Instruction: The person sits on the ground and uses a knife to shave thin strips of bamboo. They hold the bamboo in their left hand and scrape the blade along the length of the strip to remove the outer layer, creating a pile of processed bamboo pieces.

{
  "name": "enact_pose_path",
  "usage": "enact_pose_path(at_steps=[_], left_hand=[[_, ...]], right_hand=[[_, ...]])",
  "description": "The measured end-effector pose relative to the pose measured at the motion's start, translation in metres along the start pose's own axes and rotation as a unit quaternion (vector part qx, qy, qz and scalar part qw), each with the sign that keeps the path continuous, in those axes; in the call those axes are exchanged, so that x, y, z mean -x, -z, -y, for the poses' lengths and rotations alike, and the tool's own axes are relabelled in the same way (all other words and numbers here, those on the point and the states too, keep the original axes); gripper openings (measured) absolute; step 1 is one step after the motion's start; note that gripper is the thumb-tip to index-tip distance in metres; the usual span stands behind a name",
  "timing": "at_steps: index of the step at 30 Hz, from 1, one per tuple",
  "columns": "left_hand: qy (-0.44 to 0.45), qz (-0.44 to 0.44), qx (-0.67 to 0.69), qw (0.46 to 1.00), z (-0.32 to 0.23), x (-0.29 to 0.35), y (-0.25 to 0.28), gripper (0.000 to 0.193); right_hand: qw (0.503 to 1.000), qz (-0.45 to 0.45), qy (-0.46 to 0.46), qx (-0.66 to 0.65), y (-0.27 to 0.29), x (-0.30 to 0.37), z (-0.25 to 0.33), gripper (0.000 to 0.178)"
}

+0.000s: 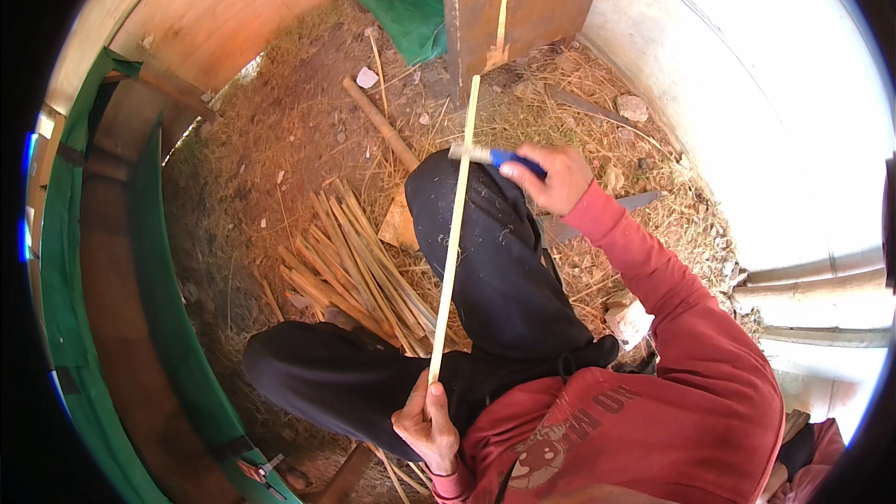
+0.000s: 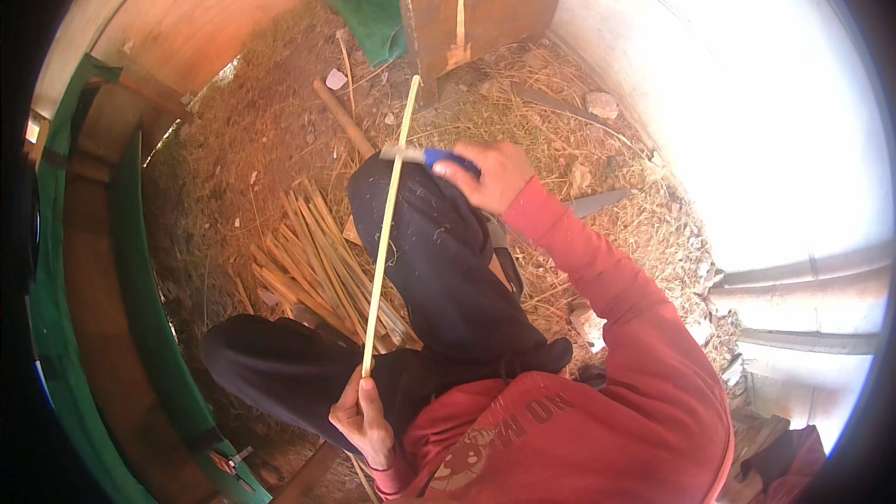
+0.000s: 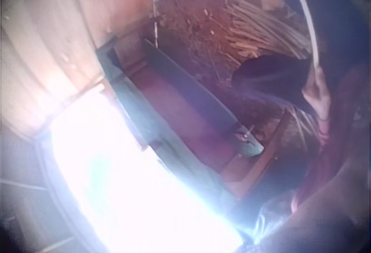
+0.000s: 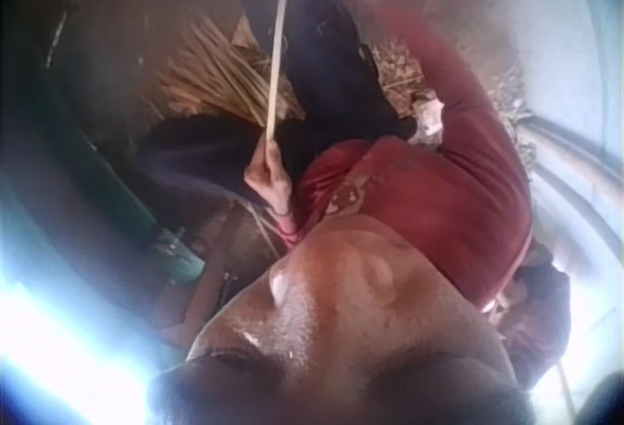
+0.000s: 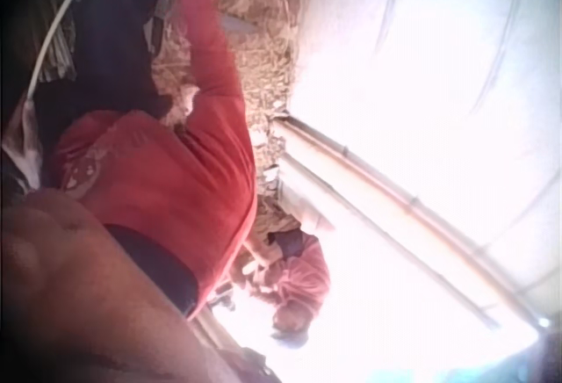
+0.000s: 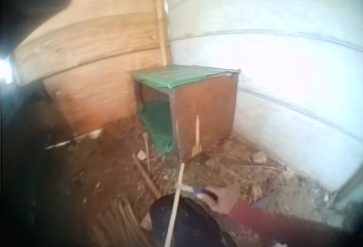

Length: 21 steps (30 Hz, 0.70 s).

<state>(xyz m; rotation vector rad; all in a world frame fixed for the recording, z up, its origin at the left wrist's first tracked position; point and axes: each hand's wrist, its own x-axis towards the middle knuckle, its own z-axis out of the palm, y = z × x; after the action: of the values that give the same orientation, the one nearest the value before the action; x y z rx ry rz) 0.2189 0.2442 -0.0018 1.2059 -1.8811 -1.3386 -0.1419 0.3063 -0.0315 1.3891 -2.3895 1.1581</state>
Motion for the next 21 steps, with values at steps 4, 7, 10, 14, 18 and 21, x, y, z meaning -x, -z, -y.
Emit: enact_pose_path(at_steps=[4, 7, 10, 14, 18, 21], left_hand=[[0.027, -0.004, 0.014, 1.000, 0.009, 0.004, 0.002, 0.035], [0.002, -0.013, 0.005, 1.000, -0.002, 0.000, -0.003, 0.035], [-0.001, 0.000, -0.003, 1.000, -0.009, -0.003, -0.005, 0.035], [-0.024, 0.016, -0.061, 0.998, -0.015, 0.000, -0.006, 0.035], [-0.028, 0.017, -0.074, 0.997, -0.022, 0.001, -0.012, 0.036], [-0.018, 0.009, -0.074, 0.997, -0.018, 0.004, -0.010, 0.037]], right_hand=[[0.989, 0.008, -0.140, 0.052, 0.006, -0.018, -0.030, 0.034], [0.997, 0.047, -0.019, -0.055, 0.013, -0.011, -0.012, 0.034], [0.996, 0.056, 0.071, -0.018, 0.008, -0.006, 0.005, 0.029], [0.999, 0.013, 0.042, 0.031, 0.002, -0.003, -0.001, 0.032], [0.986, -0.005, -0.105, 0.126, 0.004, -0.016, -0.030, 0.039], [0.986, -0.041, -0.106, 0.118, 0.008, -0.025, -0.033, 0.039]])
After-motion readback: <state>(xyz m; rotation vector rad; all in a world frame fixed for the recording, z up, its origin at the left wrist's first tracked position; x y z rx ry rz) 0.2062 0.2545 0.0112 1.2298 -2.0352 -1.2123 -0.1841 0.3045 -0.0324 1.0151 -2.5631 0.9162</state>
